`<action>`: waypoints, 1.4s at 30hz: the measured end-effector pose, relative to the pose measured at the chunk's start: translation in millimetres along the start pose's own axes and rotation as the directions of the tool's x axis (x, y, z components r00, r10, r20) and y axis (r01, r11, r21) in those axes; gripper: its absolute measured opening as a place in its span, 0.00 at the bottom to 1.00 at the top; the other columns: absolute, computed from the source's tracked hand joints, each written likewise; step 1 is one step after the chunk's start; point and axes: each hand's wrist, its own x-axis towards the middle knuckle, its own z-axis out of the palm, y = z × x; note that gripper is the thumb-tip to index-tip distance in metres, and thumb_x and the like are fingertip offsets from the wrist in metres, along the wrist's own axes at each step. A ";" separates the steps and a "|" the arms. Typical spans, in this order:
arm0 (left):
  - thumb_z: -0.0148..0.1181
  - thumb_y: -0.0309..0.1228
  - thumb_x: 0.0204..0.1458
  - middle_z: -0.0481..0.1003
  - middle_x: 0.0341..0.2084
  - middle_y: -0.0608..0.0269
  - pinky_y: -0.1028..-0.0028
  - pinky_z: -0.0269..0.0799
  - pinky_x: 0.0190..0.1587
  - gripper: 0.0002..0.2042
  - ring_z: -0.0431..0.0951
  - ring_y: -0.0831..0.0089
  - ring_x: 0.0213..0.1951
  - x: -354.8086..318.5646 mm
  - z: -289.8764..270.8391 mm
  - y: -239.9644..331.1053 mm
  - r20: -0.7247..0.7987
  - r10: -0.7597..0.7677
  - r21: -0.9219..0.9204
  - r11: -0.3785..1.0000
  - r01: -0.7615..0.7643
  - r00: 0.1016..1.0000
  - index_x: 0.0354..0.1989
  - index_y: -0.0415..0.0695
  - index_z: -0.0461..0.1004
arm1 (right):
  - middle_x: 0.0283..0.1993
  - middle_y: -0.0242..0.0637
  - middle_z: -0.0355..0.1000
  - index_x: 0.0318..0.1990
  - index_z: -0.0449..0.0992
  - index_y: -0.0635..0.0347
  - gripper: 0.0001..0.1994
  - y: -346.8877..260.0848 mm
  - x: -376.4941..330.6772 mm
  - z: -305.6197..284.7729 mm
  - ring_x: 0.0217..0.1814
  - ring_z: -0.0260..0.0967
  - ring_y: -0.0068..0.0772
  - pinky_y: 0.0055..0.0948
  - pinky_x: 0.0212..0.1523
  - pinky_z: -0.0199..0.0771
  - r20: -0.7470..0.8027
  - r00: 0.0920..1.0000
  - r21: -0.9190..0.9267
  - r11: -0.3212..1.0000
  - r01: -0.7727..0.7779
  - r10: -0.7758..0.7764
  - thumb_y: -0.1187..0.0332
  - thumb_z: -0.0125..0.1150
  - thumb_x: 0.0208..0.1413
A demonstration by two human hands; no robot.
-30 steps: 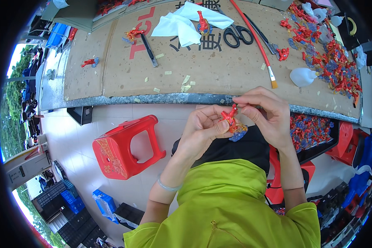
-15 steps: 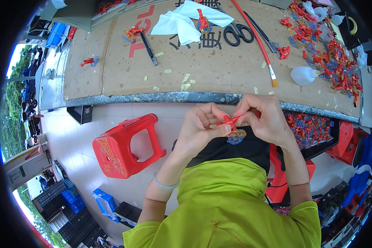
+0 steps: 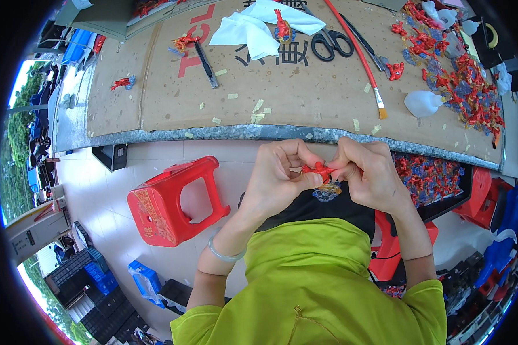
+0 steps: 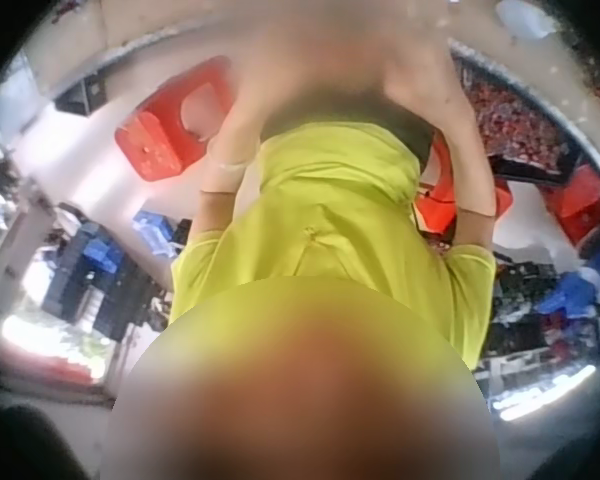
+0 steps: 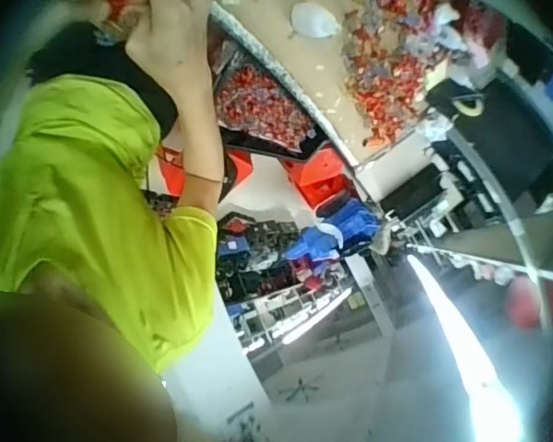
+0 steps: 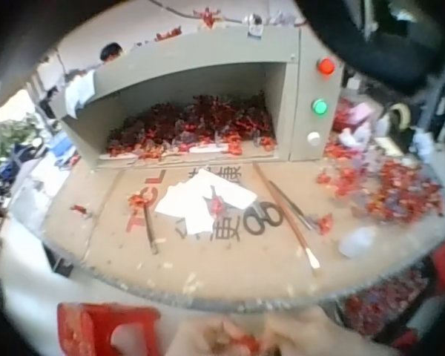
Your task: Assembling, detailing, and applying adhesive to small plastic figurines at a workshop workbench.
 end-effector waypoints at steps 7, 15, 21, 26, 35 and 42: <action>0.58 0.10 0.42 0.75 0.29 0.57 0.79 0.75 0.36 0.08 0.76 0.77 0.33 -2.7 8.0 1.4 -0.026 0.042 -0.031 0.999 -0.043 0.999 0.30 0.33 0.70 | 0.20 0.44 0.70 0.25 0.65 0.68 0.09 -1.6 -2.1 2.2 0.24 0.74 0.40 0.28 0.24 0.72 -0.071 0.996 -0.061 0.997 0.045 -0.049 0.91 0.46 0.36; 0.56 0.09 0.43 0.75 0.29 0.57 0.77 0.77 0.36 0.07 0.77 0.76 0.33 -34.2 26.7 28.3 -0.036 0.118 0.107 0.988 -0.114 0.992 0.29 0.31 0.70 | 0.18 0.39 0.65 0.21 0.62 0.66 0.09 -26.1 -17.0 -5.8 0.18 0.68 0.39 0.32 0.17 0.66 -0.061 0.979 -0.093 0.977 0.190 -0.196 0.89 0.51 0.33; 0.60 0.09 0.36 0.75 0.22 0.51 0.78 0.75 0.30 0.07 0.79 0.66 0.27 -67.0 43.4 66.8 0.134 0.291 0.494 0.809 -0.319 0.947 0.22 0.32 0.72 | 0.19 0.38 0.64 0.21 0.66 0.67 0.10 -60.5 -28.5 -1.2 0.16 0.63 0.33 0.27 0.14 0.62 -0.151 0.848 -0.108 0.861 0.496 -0.508 0.81 0.59 0.26; 0.58 0.06 0.29 0.76 0.21 0.48 0.75 0.75 0.23 0.10 0.80 0.62 0.23 -81.6 53.9 64.8 0.105 0.576 0.474 0.688 -0.550 0.811 0.18 0.35 0.71 | 0.22 0.41 0.66 0.20 0.65 0.68 0.10 -91.6 -33.0 -5.5 0.16 0.62 0.29 0.25 0.14 0.62 -0.161 0.810 -0.204 0.822 0.531 -0.563 0.80 0.62 0.27; 0.62 0.08 0.29 0.76 0.21 0.47 0.69 0.78 0.25 0.11 0.80 0.61 0.23 -90.3 55.7 73.0 0.148 0.547 0.467 0.696 -0.545 0.824 0.18 0.36 0.70 | 0.18 0.33 0.72 0.26 0.68 0.58 0.11 -98.5 -41.8 -6.2 0.19 0.71 0.28 0.23 0.28 0.71 -0.105 0.843 -0.275 0.830 0.485 -0.527 0.73 0.67 0.38; 0.61 0.08 0.32 0.76 0.21 0.47 0.70 0.78 0.26 0.10 0.80 0.61 0.23 -88.2 53.9 71.7 0.143 0.545 0.471 0.697 -0.541 0.826 0.19 0.36 0.70 | 0.19 0.36 0.68 0.22 0.66 0.62 0.10 -94.5 -31.7 -0.7 0.18 0.66 0.29 0.25 0.20 0.67 -0.156 0.811 -0.209 0.821 0.531 -0.564 0.77 0.65 0.33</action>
